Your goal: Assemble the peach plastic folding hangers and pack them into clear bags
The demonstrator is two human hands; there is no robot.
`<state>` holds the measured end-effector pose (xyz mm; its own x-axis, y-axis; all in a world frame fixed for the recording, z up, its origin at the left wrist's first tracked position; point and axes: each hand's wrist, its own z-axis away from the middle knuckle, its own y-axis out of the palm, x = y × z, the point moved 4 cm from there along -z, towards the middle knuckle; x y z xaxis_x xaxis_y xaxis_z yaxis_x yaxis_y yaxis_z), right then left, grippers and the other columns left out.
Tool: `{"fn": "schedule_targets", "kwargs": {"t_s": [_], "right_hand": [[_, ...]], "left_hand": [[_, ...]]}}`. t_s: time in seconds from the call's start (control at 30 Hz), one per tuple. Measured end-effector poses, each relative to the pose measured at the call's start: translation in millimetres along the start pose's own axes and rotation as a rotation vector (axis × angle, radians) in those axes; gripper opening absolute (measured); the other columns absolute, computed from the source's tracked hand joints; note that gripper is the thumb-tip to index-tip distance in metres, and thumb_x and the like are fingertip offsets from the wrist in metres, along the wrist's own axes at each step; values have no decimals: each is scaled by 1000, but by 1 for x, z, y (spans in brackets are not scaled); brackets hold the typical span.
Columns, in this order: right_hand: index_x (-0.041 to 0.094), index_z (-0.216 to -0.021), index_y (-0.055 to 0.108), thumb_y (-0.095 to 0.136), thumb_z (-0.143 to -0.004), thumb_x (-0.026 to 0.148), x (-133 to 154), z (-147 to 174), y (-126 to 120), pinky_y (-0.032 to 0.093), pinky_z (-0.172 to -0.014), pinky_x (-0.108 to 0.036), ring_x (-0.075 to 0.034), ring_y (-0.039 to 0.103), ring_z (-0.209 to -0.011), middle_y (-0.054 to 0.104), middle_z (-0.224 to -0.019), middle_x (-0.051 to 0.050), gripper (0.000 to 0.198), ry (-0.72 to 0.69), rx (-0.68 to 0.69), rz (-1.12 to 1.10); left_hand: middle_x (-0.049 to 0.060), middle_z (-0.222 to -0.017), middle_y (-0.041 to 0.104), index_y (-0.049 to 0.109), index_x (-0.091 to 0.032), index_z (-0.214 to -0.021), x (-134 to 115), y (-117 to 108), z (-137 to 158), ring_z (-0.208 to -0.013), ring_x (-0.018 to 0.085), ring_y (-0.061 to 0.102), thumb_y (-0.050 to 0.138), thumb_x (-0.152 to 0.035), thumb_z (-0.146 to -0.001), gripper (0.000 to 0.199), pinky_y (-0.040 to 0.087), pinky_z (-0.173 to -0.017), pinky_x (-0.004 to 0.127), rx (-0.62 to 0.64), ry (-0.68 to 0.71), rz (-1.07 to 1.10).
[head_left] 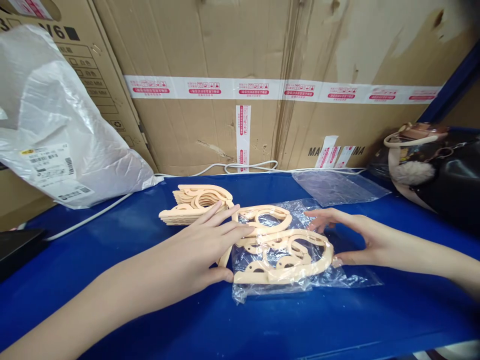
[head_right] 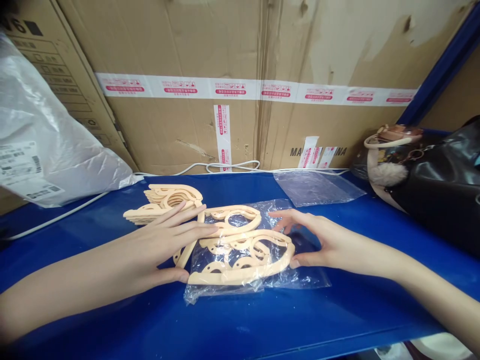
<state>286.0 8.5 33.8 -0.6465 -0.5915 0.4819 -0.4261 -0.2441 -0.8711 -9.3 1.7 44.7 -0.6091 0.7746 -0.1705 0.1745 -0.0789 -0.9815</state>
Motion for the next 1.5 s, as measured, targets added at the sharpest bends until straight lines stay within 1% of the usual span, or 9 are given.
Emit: {"fn": "schedule_targets", "kwargs": {"t_s": [0.2, 0.37, 0.77, 0.93, 1.07, 1.2, 1.3, 1.4, 1.5], "right_hand": [[34, -142, 36, 70, -80, 44, 10, -6, 14, 50, -90, -42, -27, 61, -107, 62, -122, -5, 71, 60, -17, -37], [38, -140, 37, 70, -79, 48, 14, -12, 21, 49, -87, -39, -25, 61, -103, 63, -117, -2, 70, 67, -33, -23], [37, -136, 44, 72, -77, 48, 18, -19, 24, 48, -89, -37, -24, 61, -105, 65, -117, -1, 66, -44, -46, -32], [35, -139, 46, 67, -82, 48, 22, -18, 24, 50, -85, -38, -24, 62, -98, 68, -115, -3, 62, -100, -85, 96], [36, -146, 35, 60, -88, 46, 22, -15, 28, 52, -79, -38, -24, 64, -93, 69, -113, -5, 64, -138, -64, 174], [35, -153, 10, 60, -88, 44, 19, -12, 16, 52, -88, -37, -25, 62, -108, 63, -128, -4, 82, -98, -19, 149], [32, -151, 24, 51, -93, 38, 23, -14, -12, 54, -71, -32, -21, 68, -82, 72, -99, -3, 65, -47, -64, 234], [26, -138, 45, 48, -93, 44, 38, -28, -41, 45, -52, -30, -18, 62, -58, 69, -80, -2, 49, -6, -226, 406], [22, -124, 54, 50, -92, 45, 60, -61, -42, 40, -54, -29, -16, 59, -59, 67, -76, -1, 40, -73, -283, 475]], "left_hand": [[1, -151, 39, 39, -31, -143, -1, 1, -3, -146, 27, 17, 67, -25, -86, 64, 17, -118, 47, 61, -18, -22], [1, -151, 39, 38, -33, -143, -3, 0, -1, -145, 27, 19, 65, -21, -86, 64, 23, -115, 46, 61, -28, -4], [2, -153, 35, 35, -34, -144, -5, -2, -1, -145, 27, 19, 64, -22, -86, 66, 24, -115, 46, 57, -4, -5], [2, -151, 39, 35, -34, -144, -5, -1, -1, -145, 27, 20, 68, -23, -83, 70, 23, -116, 47, 36, 10, 1], [3, -151, 39, 36, -33, -144, -4, 1, -2, -144, 29, 22, 71, -27, -82, 71, 23, -116, 49, 32, 1, -14], [5, -158, 22, 28, -33, -147, -2, -1, 0, -145, 30, 19, 73, -27, -80, 81, 25, -115, 51, 4, -2, -73], [6, -161, 12, 22, -32, -150, 2, -9, 4, -145, 33, 16, 73, -30, -79, 87, 27, -114, 52, -64, -83, -128], [10, -155, 28, 34, -26, -145, 5, -19, 7, -139, 36, 30, 64, -46, -84, 71, 34, -108, 52, -130, -238, -144], [12, -128, 57, 57, -20, -122, 5, -25, 6, -115, 35, 54, 57, -55, -85, 50, 45, -94, 49, -205, -405, -179]]}}
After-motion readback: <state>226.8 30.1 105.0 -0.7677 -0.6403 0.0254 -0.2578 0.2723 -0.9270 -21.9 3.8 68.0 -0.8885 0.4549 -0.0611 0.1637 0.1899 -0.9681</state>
